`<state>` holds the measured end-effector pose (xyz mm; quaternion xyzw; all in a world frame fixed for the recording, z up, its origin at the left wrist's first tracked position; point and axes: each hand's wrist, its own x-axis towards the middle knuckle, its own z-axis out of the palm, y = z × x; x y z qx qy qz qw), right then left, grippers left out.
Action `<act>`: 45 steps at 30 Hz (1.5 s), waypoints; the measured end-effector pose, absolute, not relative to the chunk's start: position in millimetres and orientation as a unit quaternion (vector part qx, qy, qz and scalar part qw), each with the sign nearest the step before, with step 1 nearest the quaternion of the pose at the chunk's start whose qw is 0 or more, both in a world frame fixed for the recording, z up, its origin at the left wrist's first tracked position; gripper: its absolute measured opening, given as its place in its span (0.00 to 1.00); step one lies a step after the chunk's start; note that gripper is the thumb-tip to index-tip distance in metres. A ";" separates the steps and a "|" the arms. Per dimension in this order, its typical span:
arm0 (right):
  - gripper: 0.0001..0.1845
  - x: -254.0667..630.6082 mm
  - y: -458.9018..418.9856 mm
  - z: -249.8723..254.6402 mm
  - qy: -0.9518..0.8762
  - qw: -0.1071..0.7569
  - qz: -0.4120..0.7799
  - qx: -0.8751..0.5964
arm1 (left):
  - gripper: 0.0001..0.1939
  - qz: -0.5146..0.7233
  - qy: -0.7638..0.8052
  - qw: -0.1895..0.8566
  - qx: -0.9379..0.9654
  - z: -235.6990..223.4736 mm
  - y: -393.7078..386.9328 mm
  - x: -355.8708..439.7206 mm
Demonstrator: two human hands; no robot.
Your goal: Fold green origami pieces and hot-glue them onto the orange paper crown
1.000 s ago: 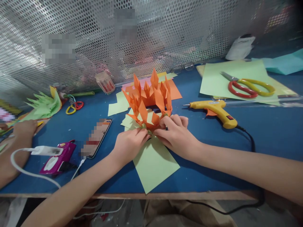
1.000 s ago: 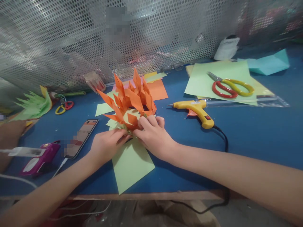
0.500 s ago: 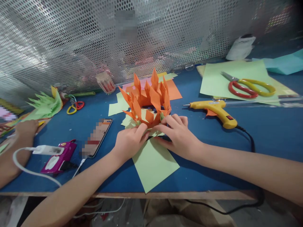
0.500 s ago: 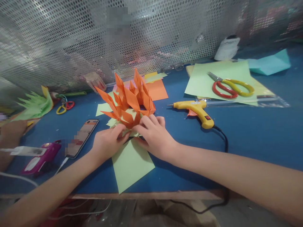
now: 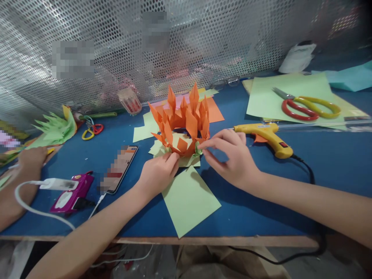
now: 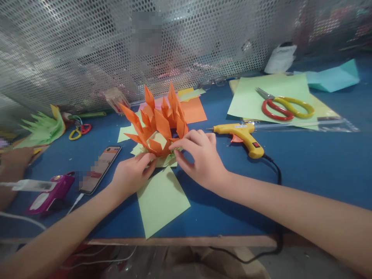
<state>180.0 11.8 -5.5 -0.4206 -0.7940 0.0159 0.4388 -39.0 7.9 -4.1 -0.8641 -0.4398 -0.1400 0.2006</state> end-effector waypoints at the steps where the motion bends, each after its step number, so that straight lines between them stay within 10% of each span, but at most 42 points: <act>1: 0.08 181.8 13.2 -4.5 -0.789 0.445 0.015 -0.424 | 0.09 -0.133 -0.449 0.196 -0.862 -3.7 8.1 -39.3; 28: 0.04 183.6 24.3 -18.1 -0.833 0.328 0.146 -0.422 | 0.26 -0.183 -0.582 -0.001 -0.792 4.0 28.9 -50.9; 39: 0.19 182.7 26.3 -15.8 -0.837 0.290 0.166 -0.433 | 0.17 -0.201 -0.501 -0.079 -0.838 -2.1 30.4 -46.7; 45: 0.10 189.7 36.5 -10.1 -0.795 0.332 0.147 -0.485 | 0.16 -0.271 -0.436 -0.119 -0.850 3.1 24.4 -40.3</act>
